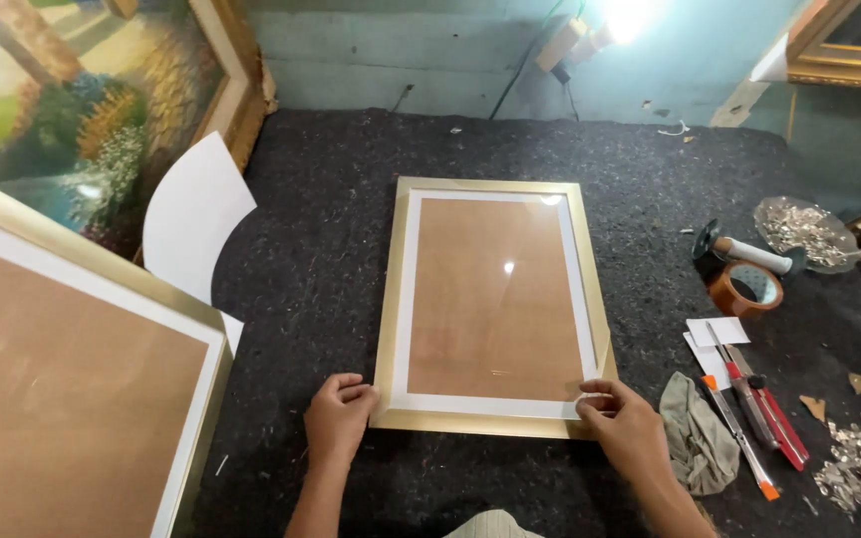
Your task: Securing the back of a picture frame by pressing down metal tabs with a screwdriver, then flipping the frame to remove protective plastic film from the front.
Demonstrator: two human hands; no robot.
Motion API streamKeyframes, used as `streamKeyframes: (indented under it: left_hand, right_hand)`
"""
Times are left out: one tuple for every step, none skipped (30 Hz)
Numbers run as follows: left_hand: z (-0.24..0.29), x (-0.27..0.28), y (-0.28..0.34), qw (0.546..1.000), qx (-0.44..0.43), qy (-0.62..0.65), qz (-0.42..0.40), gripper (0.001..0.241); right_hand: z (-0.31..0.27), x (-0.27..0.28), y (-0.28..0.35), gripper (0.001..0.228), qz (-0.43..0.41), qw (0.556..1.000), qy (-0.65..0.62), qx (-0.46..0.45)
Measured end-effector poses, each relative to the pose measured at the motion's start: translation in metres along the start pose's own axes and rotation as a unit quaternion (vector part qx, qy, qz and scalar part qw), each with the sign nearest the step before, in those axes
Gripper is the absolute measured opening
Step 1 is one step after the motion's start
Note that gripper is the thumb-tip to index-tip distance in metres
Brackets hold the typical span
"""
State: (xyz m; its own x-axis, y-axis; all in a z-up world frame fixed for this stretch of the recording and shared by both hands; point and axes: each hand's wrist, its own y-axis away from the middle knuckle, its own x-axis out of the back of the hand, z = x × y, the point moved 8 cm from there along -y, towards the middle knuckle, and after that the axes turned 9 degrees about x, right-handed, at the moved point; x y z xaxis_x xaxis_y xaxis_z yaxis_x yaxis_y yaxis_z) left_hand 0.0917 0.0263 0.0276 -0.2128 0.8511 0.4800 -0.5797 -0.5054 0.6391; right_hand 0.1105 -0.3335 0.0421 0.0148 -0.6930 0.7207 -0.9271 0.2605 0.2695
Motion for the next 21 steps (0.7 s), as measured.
streamKeyframes:
  left_hand:
    - [-0.010, -0.004, -0.010, 1.000, 0.002, 0.005, 0.006, 0.034]
    - [-0.013, -0.006, -0.017, 0.999, -0.044, 0.010, 0.021, 0.032]
    - [-0.016, -0.008, -0.024, 0.995, -0.091, 0.014, 0.037, 0.031]
    - [-0.013, -0.003, -0.017, 0.995, -0.089, 0.017, 0.041, 0.031]
    - [-0.013, 0.000, -0.012, 0.996, -0.068, 0.032, 0.037, 0.029]
    - [-0.013, 0.004, -0.006, 0.997, -0.047, 0.047, 0.033, 0.027]
    - [-0.012, 0.005, -0.008, 0.997, -0.046, 0.049, 0.037, 0.027]
    - [-0.013, 0.005, -0.009, 0.998, -0.040, 0.041, 0.036, 0.025]
    - [-0.014, 0.005, -0.011, 0.998, -0.034, 0.033, 0.034, 0.022]
    - [-0.013, 0.005, -0.010, 0.998, -0.032, 0.033, 0.036, 0.022]
    - [-0.014, 0.002, -0.009, 0.998, -0.013, 0.064, 0.018, 0.022]
    - [-0.013, -0.001, -0.010, 0.995, 0.003, 0.095, -0.001, 0.021]
    - [-0.011, 0.000, -0.010, 0.995, 0.003, 0.095, 0.001, 0.021]
    - [-0.011, 0.000, -0.009, 0.996, 0.007, 0.087, 0.005, 0.022]
    - [-0.010, 0.000, -0.008, 0.997, 0.011, 0.079, 0.010, 0.023]
    - [-0.012, -0.005, -0.010, 0.997, 0.011, 0.078, 0.008, 0.023]
    - [-0.014, -0.015, -0.012, 0.988, 0.013, 0.153, -0.032, 0.020]
    - [-0.015, -0.025, -0.013, 0.971, 0.014, 0.226, -0.072, 0.020]
    - [-0.019, -0.037, -0.023, 0.972, 0.013, 0.225, -0.074, 0.020]
    - [-0.025, -0.053, -0.031, 0.950, 0.027, 0.290, -0.110, 0.022]
    - [-0.031, -0.069, -0.038, 0.923, 0.040, 0.354, -0.145, 0.025]
  right_hand:
    - [-0.002, -0.006, -0.003, 0.022, -0.005, 1.000, 0.001, 0.006]
    - [-0.006, -0.012, -0.005, 0.020, -0.012, 1.000, 0.002, 0.028]
    - [-0.010, -0.019, -0.007, 0.019, -0.018, 0.999, 0.004, 0.050]
    - [-0.014, -0.024, -0.006, 0.019, -0.021, 0.998, 0.005, 0.054]
    - [-0.019, -0.031, -0.005, 0.017, -0.026, 0.997, -0.009, 0.072]
    - [-0.025, -0.037, -0.004, 0.016, -0.031, 0.995, -0.023, 0.089]
    - [-0.032, -0.040, -0.002, 0.016, -0.034, 0.995, -0.023, 0.093]
    - [-0.038, -0.043, 0.002, 0.016, -0.042, 0.994, -0.013, 0.101]
    - [-0.045, -0.047, 0.005, 0.017, -0.050, 0.993, -0.003, 0.110]
    - [-0.046, -0.051, 0.006, 0.017, -0.053, 0.992, -0.003, 0.111]
    - [-0.047, -0.056, 0.006, 0.016, -0.055, 0.991, -0.029, 0.114]
    - [-0.051, -0.060, 0.005, 0.015, -0.055, 0.990, -0.056, 0.119]
    - [-0.051, -0.063, 0.005, 0.015, -0.056, 0.990, -0.057, 0.120]
    - [-0.051, -0.065, 0.005, 0.015, -0.056, 0.988, -0.083, 0.119]
    - [-0.050, -0.068, 0.005, 0.015, -0.056, 0.986, -0.108, 0.117]
    - [-0.048, -0.070, 0.007, 0.015, -0.055, 0.986, -0.108, 0.116]
    - [-0.045, -0.072, 0.009, 0.016, -0.058, 0.985, -0.111, 0.116]
    - [-0.043, -0.074, 0.010, 0.017, -0.060, 0.985, -0.114, 0.115]
    - [-0.046, -0.074, 0.014, 0.017, -0.058, 0.985, -0.114, 0.113]
    - [-0.048, -0.077, 0.019, 0.020, -0.081, 0.982, -0.136, 0.100]
    - [-0.049, -0.081, 0.025, 0.023, -0.103, 0.978, -0.158, 0.087]
